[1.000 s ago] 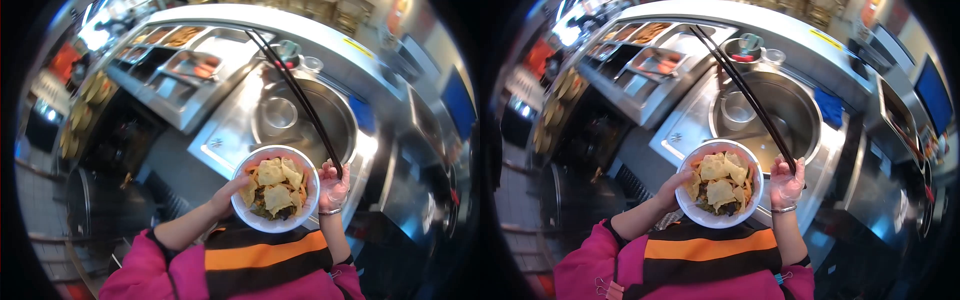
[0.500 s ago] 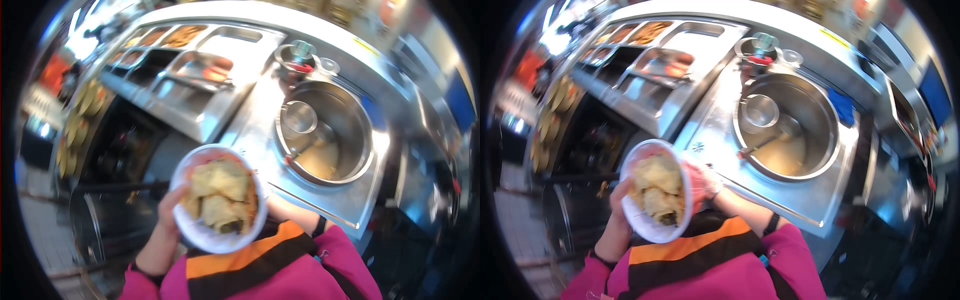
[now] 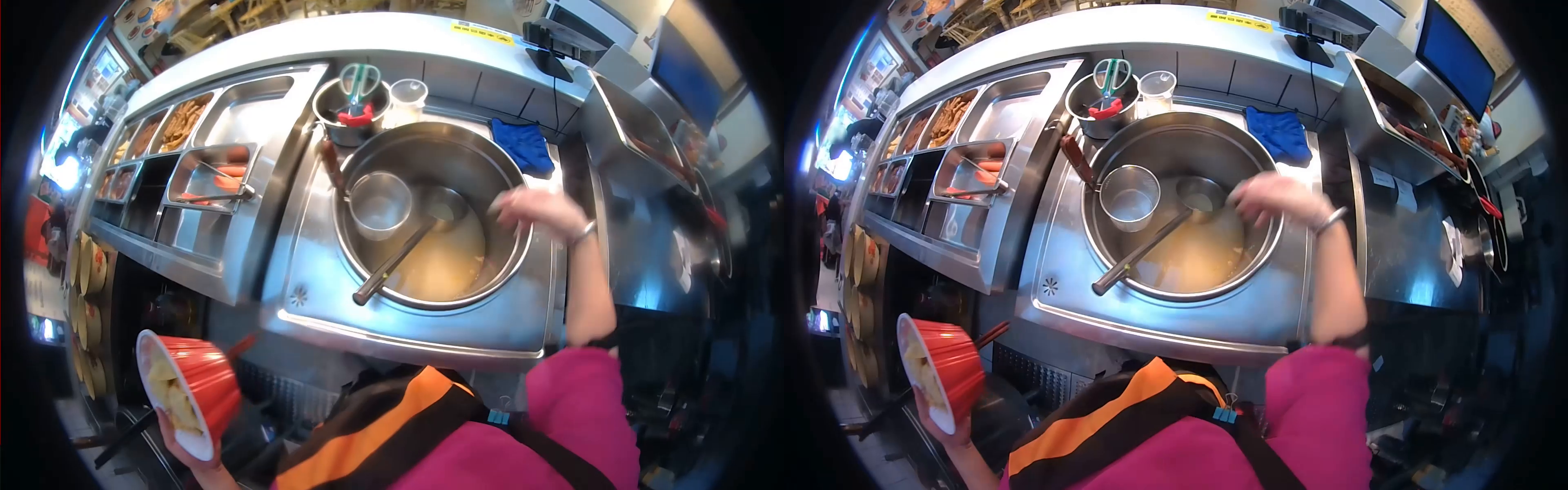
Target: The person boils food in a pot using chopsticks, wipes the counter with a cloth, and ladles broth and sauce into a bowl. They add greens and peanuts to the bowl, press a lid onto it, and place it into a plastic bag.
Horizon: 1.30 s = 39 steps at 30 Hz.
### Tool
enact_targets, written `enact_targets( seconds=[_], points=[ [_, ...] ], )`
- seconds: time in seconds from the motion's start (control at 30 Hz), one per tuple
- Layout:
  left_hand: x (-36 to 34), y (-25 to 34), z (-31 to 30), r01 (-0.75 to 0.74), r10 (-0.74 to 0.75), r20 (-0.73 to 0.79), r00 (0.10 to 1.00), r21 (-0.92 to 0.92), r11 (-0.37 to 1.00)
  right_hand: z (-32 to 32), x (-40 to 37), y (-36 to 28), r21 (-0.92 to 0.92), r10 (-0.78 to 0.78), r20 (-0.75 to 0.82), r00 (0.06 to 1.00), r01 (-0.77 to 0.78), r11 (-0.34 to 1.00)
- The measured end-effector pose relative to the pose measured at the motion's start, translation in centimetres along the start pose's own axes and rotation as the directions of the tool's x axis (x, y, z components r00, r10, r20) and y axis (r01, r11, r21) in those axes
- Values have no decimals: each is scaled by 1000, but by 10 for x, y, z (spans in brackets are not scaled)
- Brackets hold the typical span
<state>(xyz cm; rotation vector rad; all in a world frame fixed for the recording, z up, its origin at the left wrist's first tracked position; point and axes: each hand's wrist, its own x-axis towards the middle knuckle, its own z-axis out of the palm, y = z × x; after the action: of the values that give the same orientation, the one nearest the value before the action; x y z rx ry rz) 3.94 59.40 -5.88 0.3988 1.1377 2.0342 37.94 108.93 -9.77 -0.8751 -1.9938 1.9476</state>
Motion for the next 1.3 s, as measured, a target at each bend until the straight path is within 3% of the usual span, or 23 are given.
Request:
enact_targets(
  seconds=[0.03, 0.07, 0.1, 0.13, 0.2, 0.23, 0.27, 0.3, 0.33, 0.37, 0.5, 0.6, 0.67, 0.7, 0.73, 0.77, 0.8, 0.83, 0.93, 1.07, 1.2, 1.3],
  points=[
    [-3, 2, 16, -15, 8, -258, 966, -24, 1000, -47, 17, 14, -122, 31, -231, 973, -60, 991],
    [-5, 4, 34, -37, 11, -501, 865, -42, 998, -102, 41, 47, -319, -75, -348, 934, -43, 947],
    [-9, 4, 40, -47, 36, -517, 855, -9, 999, -138, 62, 70, -487, -152, -428, 891, -86, 869],
    [-13, 3, 43, -81, 110, -550, 828, 76, 994, -171, 90, 98, -463, -107, -467, 878, -140, 875],
    [-25, 5, 27, -68, 106, -191, 976, 195, 978, -193, 122, 107, -556, -139, -413, 900, -128, 821],
    [-24, 2, 41, -54, 98, -203, 974, 210, 976, -197, 138, 113, -742, -165, -389, 907, -202, 639],
    [-26, 2, 54, -57, 148, -427, 892, 219, 974, -196, 148, 122, -875, -180, -353, 918, -256, 410],
    [-24, 1, 66, -62, 196, -622, 758, 231, 971, -179, 148, 113, -907, -29, -341, 940, -320, 275],
    [-22, -3, 74, -47, 193, -632, 751, 241, 969, -162, 141, 105, -928, 121, -339, 933, -353, 123],
    [-19, -5, 80, -53, 208, -678, 705, 242, 969, -158, 134, 120, -907, 26, -358, 933, -355, 227],
    [-11, -11, 90, -35, 207, -754, 623, 238, 971, -154, 115, 142, -939, -38, -319, 947, -311, 148],
    [-9, -18, 84, -22, 168, -698, 696, 213, 977, -141, 89, 146, -939, -11, -336, 942, -334, 76],
    [-10, -20, 71, -19, 145, -702, 698, 184, 983, -130, 72, 145, -922, 56, -380, 923, -383, 60],
    [-16, -19, 49, -10, 87, -443, 892, 173, 985, -128, 61, 150, -916, 80, -393, 916, -398, 46],
    [-17, -18, 44, 2, 22, -139, 990, 166, 986, -119, 45, 148, -910, 81, -400, 913, -406, 88],
    [-21, -16, 40, 5, 17, -137, 990, 159, 987, -111, 30, 153, -905, 72, -411, 909, -416, 86],
    [-18, -19, 53, 2, 48, -409, 911, 121, 993, -103, 14, 159, -901, 59, -422, 905, -425, 83],
    [-18, -20, 58, -14, 65, -648, 759, 83, 996, -90, -2, 162, -891, 60, -439, 896, -443, 101],
    [-31, -15, 34, -28, 40, -609, 792, 30, 999, -39, -54, 166, -858, 46, -486, 873, -486, 167],
    [-41, -5, 13, -63, 37, -648, 761, -16, 998, 47, -116, 170, -844, -24, -502, 865, -484, 229],
    [-44, 6, -2, -82, 6, -615, 788, -96, 992, 148, -148, 150, -863, 88, -409, 908, -416, 286],
    [-46, 12, -8, -107, 18, -600, 800, -113, 988, 185, -155, 138, -750, 113, -446, 888, -440, 493]
  ],
)
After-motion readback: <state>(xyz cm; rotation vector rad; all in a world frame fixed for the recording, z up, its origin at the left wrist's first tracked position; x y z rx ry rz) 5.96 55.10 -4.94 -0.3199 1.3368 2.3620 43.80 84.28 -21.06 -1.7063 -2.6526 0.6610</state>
